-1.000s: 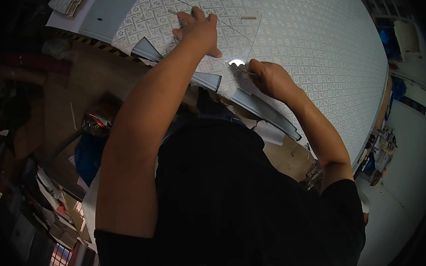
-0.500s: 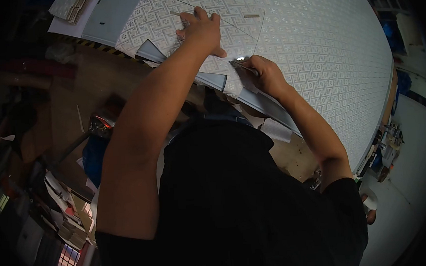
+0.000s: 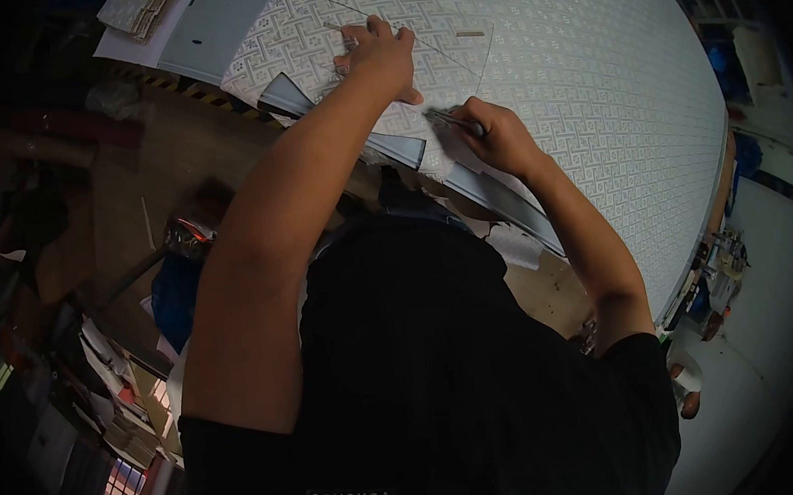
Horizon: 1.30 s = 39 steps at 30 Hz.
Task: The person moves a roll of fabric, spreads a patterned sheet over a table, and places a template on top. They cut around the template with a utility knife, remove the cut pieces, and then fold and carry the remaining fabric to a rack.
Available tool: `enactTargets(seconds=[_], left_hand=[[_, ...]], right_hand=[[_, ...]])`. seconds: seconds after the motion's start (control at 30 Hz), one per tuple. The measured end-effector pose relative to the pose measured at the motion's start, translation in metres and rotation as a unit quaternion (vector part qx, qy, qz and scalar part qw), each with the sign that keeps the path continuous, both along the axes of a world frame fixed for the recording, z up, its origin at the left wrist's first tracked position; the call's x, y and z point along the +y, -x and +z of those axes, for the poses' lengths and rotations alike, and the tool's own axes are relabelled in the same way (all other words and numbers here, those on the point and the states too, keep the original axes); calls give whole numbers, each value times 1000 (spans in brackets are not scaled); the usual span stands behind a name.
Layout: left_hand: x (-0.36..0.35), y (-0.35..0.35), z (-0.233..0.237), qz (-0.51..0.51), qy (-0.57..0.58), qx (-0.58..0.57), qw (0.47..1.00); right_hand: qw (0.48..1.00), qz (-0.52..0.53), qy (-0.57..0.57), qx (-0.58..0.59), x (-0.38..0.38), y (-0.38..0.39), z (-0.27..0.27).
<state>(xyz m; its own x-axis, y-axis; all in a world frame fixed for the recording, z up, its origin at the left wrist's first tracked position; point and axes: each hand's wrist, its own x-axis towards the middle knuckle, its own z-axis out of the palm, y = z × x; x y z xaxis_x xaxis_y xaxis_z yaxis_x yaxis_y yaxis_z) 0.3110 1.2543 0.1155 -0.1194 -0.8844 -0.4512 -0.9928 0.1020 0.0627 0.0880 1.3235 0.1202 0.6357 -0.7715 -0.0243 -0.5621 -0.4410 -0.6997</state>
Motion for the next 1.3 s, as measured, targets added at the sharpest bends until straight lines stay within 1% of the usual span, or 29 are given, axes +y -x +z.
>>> enactTargets(seconds=[0.03, 0.1, 0.13, 0.2, 0.23, 0.3, 0.4, 0.43, 0.5, 0.53, 0.63, 0.7, 0.8, 1.03, 1.1, 1.23, 1.3], left_hand=[[-2, -2, -3, 1, -1, 2, 1000], [-9, -10, -7, -53, 9, -23, 998], [-7, -12, -3, -51, 10, -22, 998], [-4, -16, 3, -39, 19, 24, 999], [-6, -16, 0, -37, 20, 25, 999], [-9, -13, -8, 8, 28, 24, 999], [-9, -14, -3, 12, 16, 25, 999], [-8, -12, -3, 12, 15, 25, 999], [-8, -8, -3, 53, 36, 7, 998], [-8, -7, 0, 52, 36, 8, 998], [-8, -7, 5, 68, 4, -23, 997], [-9, -10, 4, 90, -9, 0, 996], [-14, -12, -5, 94, -21, 29, 995], [-14, -14, -4, 74, -28, 22, 997], [-14, -15, 0, 69, -32, 18, 997], [-16, -16, 0, 63, -18, 13, 998], [-13, -17, 3, 52, -21, 3, 998]], right_hand=[[1000, 1, -1, 2, 0, -1, 0], [998, 47, 11, 38, -5, -5, 0], [998, 49, 12, 39, -6, -7, 2], [995, 55, 8, 82, -7, -12, 6], [995, 56, 9, 83, -7, -14, 8], [990, 54, 6, 127, -7, -17, 12], [985, 58, 14, 161, -8, -19, 14], [985, 58, 14, 161, -9, -20, 16], [983, 62, 18, 173, -9, -22, 20], [983, 61, 18, 174, -10, -22, 21], [983, 67, 22, 168, -10, -23, 22], [981, 78, 41, 174, -10, -25, 24], [979, 65, 33, 193, -10, -31, 24], [984, 45, 40, 169, -5, -30, 7], [989, 33, 44, 135, -6, -34, 5], [994, 18, 45, 102, -15, -57, -2], [994, 9, 70, 81, -18, -72, -8]])
